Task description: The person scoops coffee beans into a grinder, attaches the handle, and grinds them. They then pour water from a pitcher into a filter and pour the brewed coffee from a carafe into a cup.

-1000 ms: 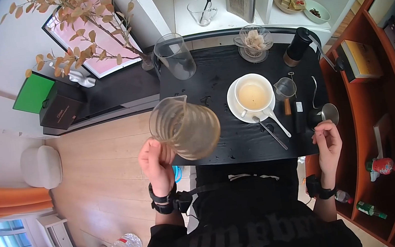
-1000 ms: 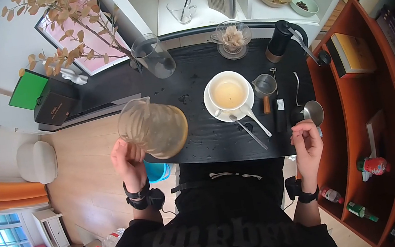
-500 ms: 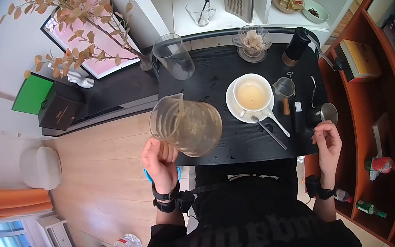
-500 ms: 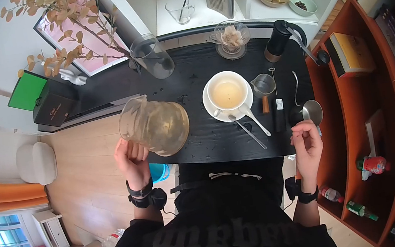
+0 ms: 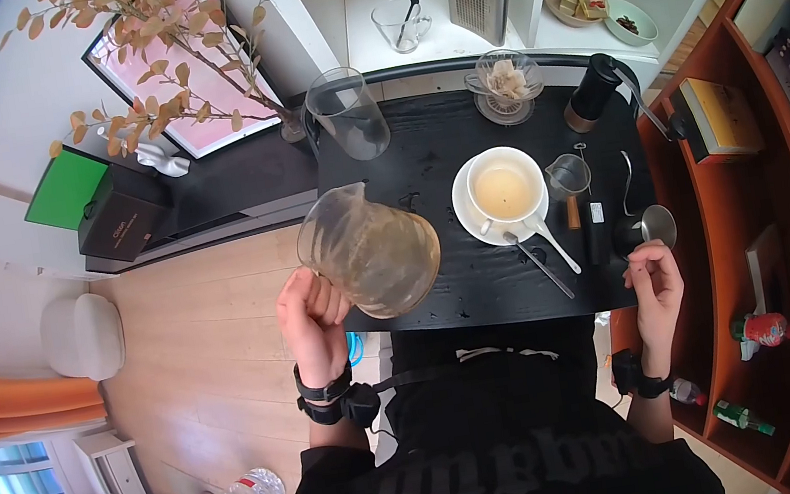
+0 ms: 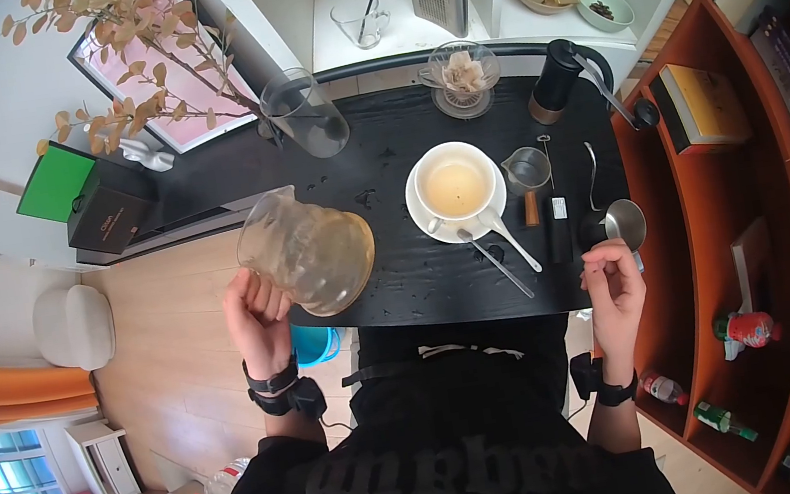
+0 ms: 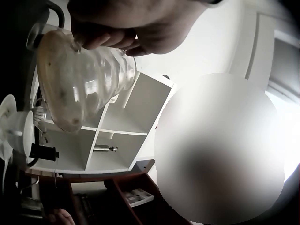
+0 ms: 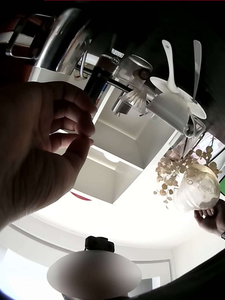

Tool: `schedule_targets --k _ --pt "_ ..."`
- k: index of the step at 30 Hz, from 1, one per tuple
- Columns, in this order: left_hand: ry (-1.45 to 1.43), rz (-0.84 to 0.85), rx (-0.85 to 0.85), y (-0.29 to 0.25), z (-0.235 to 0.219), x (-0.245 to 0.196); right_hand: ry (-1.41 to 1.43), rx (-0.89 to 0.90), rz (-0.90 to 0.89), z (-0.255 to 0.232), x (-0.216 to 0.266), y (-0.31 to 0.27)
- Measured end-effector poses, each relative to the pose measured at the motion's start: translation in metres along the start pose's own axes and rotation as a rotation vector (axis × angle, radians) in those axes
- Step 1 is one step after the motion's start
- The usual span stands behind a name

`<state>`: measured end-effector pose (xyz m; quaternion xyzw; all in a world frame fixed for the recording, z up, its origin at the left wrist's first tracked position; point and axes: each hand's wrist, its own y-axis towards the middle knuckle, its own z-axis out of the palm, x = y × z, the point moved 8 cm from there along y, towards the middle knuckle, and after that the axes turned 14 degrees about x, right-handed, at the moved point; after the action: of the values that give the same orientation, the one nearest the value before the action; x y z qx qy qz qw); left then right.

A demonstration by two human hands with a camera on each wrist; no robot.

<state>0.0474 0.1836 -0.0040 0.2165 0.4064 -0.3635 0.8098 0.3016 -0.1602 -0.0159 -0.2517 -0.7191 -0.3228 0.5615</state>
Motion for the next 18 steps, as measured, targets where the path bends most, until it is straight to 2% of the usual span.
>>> schedule_targets --k 1,4,10,14,16,17,18 --pt "-0.14 -0.076 -0.013 0.001 -0.004 0.006 -0.004 -0.003 0.001 0.0 0.0 0.0" --pt "-0.275 -0.061 -0.005 0.001 -0.005 0.01 -0.004 0.0 0.003 0.0 -0.001 0.0" --pt "0.786 0.434 -0.128 -0.023 -0.004 -0.026 -0.021 0.003 -0.001 -0.001 0.0 0.0" --pt "1.283 0.759 0.013 -0.034 0.037 -0.05 -0.014 0.005 -0.001 0.0 0.0 0.001" --pt "0.615 0.468 -0.091 -0.019 0.013 -0.054 -0.014 0.018 -0.006 0.002 0.0 0.002" --pt "0.281 0.318 -0.135 -0.014 0.003 -0.042 -0.015 0.015 -0.004 0.002 0.0 0.002" --pt "0.058 0.239 -0.096 -0.011 0.0 -0.035 -0.017 0.01 -0.001 0.002 0.0 0.002"
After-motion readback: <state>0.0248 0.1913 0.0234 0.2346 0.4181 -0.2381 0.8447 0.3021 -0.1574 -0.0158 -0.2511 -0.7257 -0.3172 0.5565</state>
